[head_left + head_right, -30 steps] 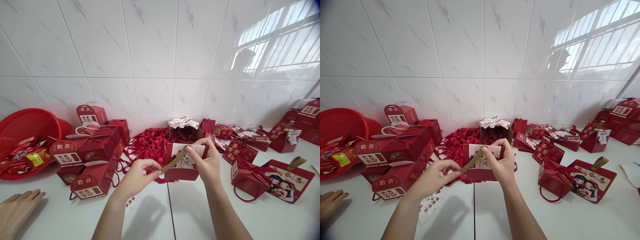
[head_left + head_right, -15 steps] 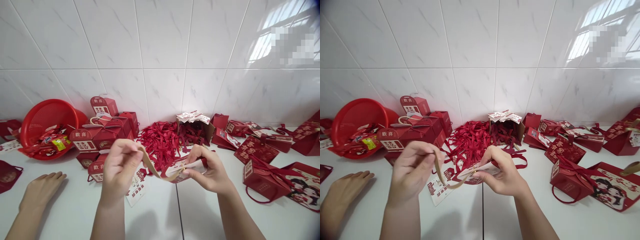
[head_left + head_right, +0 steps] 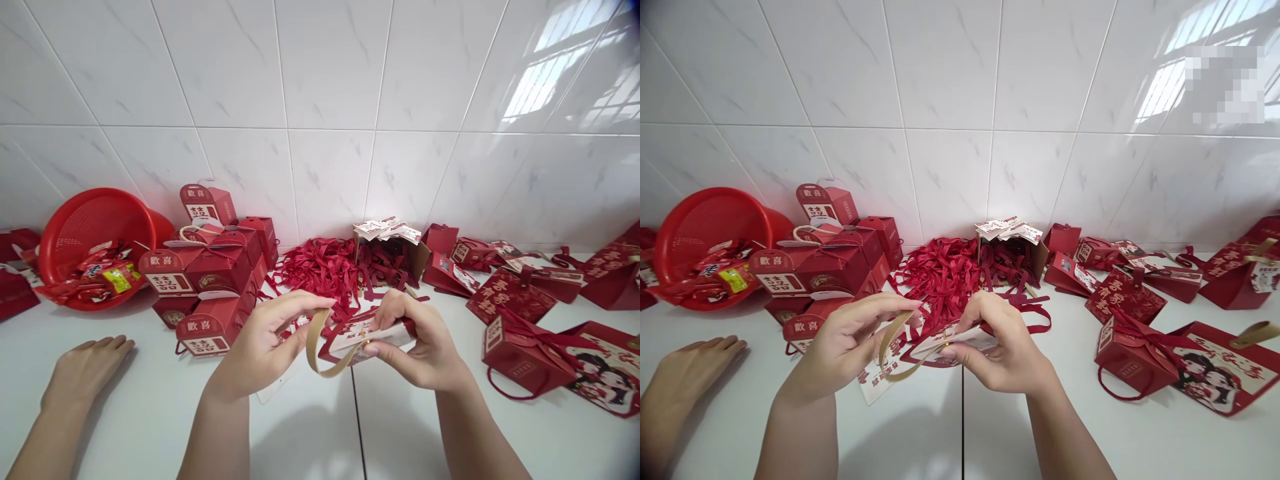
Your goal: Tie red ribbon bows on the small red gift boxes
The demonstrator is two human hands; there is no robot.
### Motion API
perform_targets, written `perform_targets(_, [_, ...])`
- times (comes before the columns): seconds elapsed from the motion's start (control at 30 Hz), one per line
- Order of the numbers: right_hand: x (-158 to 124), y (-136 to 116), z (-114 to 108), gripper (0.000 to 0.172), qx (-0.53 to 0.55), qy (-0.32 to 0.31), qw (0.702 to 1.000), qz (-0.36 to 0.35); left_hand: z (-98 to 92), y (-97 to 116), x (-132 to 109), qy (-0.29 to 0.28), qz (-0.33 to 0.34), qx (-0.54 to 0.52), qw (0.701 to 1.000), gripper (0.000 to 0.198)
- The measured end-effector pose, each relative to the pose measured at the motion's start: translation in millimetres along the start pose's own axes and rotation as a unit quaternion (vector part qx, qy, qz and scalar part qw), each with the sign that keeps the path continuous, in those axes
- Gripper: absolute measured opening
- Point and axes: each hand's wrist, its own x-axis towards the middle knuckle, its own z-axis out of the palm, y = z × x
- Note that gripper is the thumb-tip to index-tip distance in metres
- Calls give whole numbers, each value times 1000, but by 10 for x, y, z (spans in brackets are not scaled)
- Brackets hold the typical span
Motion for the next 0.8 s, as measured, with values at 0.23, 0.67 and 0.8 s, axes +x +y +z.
perform_targets(0.23, [10,10,-18,22,-18,6,1000,19,184,19,71,71,47,4,996,27])
perform_targets(0.67, [9,7,5,23,-9,11,1000,5,222,5,97,11,-117,-107,987,33])
perform_targets(0.8, [22,2,14,24,-6,6,1000,-11,230,51,109,-65,-129,-109,983,31])
